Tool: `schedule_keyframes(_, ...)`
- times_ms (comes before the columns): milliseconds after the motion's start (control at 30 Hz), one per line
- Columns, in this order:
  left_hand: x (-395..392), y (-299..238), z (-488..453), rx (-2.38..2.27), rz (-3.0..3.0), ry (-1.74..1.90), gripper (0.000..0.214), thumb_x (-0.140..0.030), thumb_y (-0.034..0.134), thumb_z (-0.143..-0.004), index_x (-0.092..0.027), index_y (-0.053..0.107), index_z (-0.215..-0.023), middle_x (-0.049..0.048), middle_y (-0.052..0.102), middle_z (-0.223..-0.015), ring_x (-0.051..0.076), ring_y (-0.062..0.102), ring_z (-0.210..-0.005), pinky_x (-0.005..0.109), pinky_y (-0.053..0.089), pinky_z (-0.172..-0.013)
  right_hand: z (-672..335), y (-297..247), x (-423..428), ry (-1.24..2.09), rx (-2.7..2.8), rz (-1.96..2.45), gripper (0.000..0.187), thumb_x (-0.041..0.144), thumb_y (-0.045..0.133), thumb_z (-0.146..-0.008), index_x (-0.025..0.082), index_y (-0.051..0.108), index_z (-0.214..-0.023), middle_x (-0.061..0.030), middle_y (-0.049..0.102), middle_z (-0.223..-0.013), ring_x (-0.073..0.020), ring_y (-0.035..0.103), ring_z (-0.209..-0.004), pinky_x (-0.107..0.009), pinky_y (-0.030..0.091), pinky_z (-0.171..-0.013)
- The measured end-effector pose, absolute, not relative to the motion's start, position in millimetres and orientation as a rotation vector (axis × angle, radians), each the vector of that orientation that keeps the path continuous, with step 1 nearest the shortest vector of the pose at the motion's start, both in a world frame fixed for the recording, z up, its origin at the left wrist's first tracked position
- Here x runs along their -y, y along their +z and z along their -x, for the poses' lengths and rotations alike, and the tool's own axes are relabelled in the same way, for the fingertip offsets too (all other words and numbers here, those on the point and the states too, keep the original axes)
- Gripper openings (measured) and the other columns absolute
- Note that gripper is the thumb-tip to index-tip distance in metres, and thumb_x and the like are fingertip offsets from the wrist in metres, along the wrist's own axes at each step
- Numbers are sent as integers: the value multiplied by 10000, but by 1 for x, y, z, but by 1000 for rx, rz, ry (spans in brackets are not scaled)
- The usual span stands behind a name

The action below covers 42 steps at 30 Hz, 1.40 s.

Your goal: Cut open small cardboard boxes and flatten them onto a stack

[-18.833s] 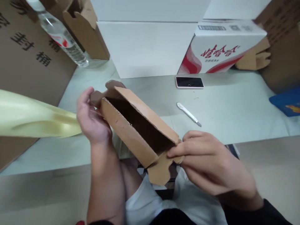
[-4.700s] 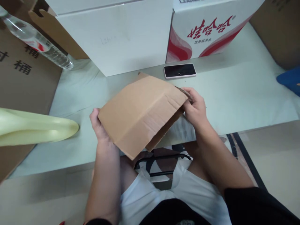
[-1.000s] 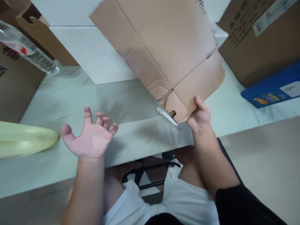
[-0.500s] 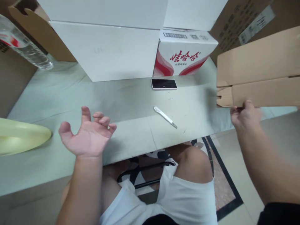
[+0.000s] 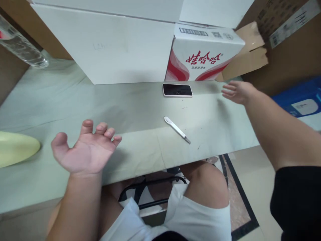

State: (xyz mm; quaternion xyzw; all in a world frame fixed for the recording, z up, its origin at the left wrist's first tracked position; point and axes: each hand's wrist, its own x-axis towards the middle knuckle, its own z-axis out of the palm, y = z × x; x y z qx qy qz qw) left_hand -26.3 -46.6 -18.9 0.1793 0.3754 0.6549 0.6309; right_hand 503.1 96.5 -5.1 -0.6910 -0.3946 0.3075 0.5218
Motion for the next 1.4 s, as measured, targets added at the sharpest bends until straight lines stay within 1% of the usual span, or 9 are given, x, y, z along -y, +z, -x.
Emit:
schedule_keyframes(133, 45, -18, 33, -953, -475, 1445, 325, -613, 634, -715, -302, 717, -761, 30, 607, -753, 205, 512, -687, 368, 529, -613, -435, -12, -33, 994, 892, 1764, 52, 125, 639, -839, 132, 682, -868, -80, 764, -838, -106, 708, -680, -254, 572, -713)
schedule_keyframes(233, 42, -30, 36, -1264, -729, 1302, 307, -570, 613, -694, -267, 666, -687, 53, 616, -753, 237, 568, -739, 379, 509, -658, -365, -10, 47, 1390, 1213, 1624, 98, 255, 702, -862, 162, 727, -871, -24, 748, -740, -107, 688, -652, -231, 570, -692)
schedule_keyframes(367, 44, -59, 29, -1554, -1156, 1083, 223, -469, 676, -714, -248, 666, -737, 52, 643, -763, 255, 577, -763, 401, 491, -746, -250, -32, 156, 1968, 1845, 1274, 208, 340, 630, -951, 200, 784, -964, -47, 814, -949, -157, 750, -854, -270, 566, -787)
schedule_keyframes(500, 52, -81, 17, -1689, -1796, 901, 88, -323, 637, -767, -243, 645, -803, 108, 700, -975, 338, 611, -1013, 505, 478, -972, -150, -92, 234, 1740, 2630, 917, 212, 305, 614, -947, 212, 780, -1041, -61, 813, -1121, -207, 748, -986, -279, 495, -705)
schedule_keyframes(667, 58, -91, 13, -1780, -2071, 874, 126, -282, 514, -865, -228, 597, -787, 110, 716, -934, 307, 635, -967, 467, 503, -929, -124, -135, 291, 1679, 3041, 704, 261, 497, 652, -928, 260, 759, -955, -20, 818, -1012, -220, 768, -897, -263, 408, -519)
schedule_keyframes(800, 56, -92, 13, -1838, -2086, 835, 152, -290, 507, -874, -226, 564, -749, 109, 708, -898, 297, 637, -949, 450, 506, -916, -147, -144, 310, 1727, 3130, 577, 209, 394, 748, -880, 277, 750, -1053, -32, 810, -1095, -262, 783, -989, -299, 558, -641)
schedule_keyframes(967, 54, -100, 9, -1909, -2072, 801, 141, -280, 553, -873, -218, 557, -746, 97, 683, -911, 286, 628, -991, 437, 495, -959, -146, -155, 331, 1743, 2965, 619, 511, 356, 760, -888, 174, 597, -1337, -148, 679, -1407, -312, 675, -1292, -399, 604, -964)
schedule_keyframes(1200, 50, -109, 14, -1922, -2004, 867, 205, -254, 572, -905, -209, 538, -708, 76, 621, -833, 268, 630, -958, 433, 489, -968, -138, -156, 346, 1830, 2953, 782, 402, 299, 648, -939, 68, 621, -1266, -235, 782, -1072, -379, 785, -952, -474, 632, -746)
schedule_keyframes(1400, 47, -114, 15, -1967, -1983, 932, 246, -279, 565, -935, -206, 546, -701, 69, 609, -800, 255, 630, -916, 412, 488, -931, -156, -156, 337, 1916, 2867, 578, 158, 143, 581, -898, 125, 707, -992, -197, 749, -1184, -323, 723, -1114, -406, 579, -901)
